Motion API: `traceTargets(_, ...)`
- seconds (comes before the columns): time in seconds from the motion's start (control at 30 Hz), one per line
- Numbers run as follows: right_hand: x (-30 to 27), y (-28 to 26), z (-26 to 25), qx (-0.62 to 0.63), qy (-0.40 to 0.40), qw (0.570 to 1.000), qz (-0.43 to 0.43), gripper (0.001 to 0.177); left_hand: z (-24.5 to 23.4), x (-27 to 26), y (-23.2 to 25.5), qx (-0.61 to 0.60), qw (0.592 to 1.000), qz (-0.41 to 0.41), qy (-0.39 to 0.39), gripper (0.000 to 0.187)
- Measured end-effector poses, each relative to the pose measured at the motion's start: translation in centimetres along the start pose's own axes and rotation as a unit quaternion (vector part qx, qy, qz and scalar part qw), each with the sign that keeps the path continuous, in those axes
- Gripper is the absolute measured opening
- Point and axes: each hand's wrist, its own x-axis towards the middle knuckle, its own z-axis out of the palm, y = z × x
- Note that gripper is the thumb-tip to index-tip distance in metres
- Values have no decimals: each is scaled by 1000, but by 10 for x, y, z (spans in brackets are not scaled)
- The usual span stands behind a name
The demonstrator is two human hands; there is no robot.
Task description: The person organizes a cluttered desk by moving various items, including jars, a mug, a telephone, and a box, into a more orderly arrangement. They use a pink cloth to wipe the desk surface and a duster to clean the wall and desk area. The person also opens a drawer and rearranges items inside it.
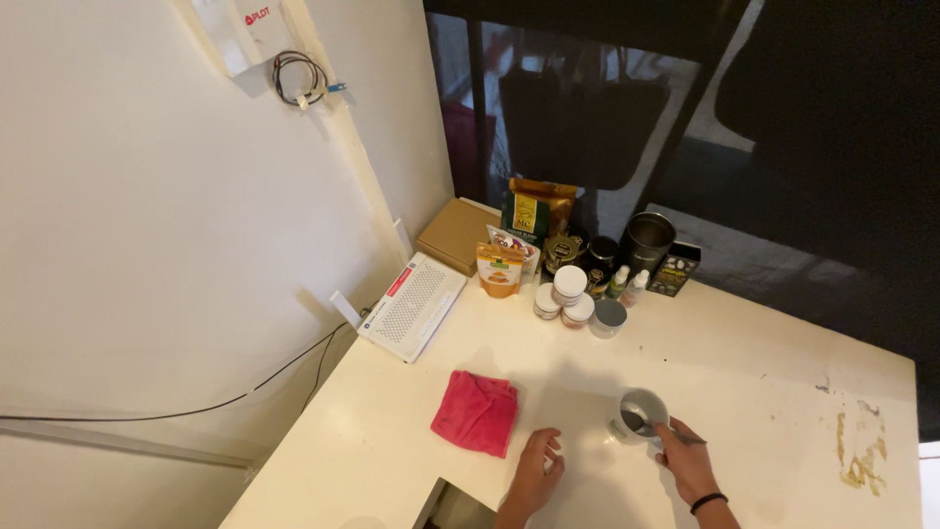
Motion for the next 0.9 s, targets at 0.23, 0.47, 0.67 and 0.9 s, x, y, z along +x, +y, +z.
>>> traceTargets(0.23,77,-29,-42,-6,-43,999,1,27,7,2,-22,4,999,38,9,51)
traceTargets(0.47,118,-135,-45,-82,-41,995,-38,23,12,12,-40,7,998,-66,-3,55)
traceTargets(0.67,186,-144,-45,5,-113,991,-69,26,15,11,-35,14,999,-21,35,60)
traceTargets(0.9,211,-166,-31,-18,-83,994,-69,19,10,12,-7,11,997,-78,21,55)
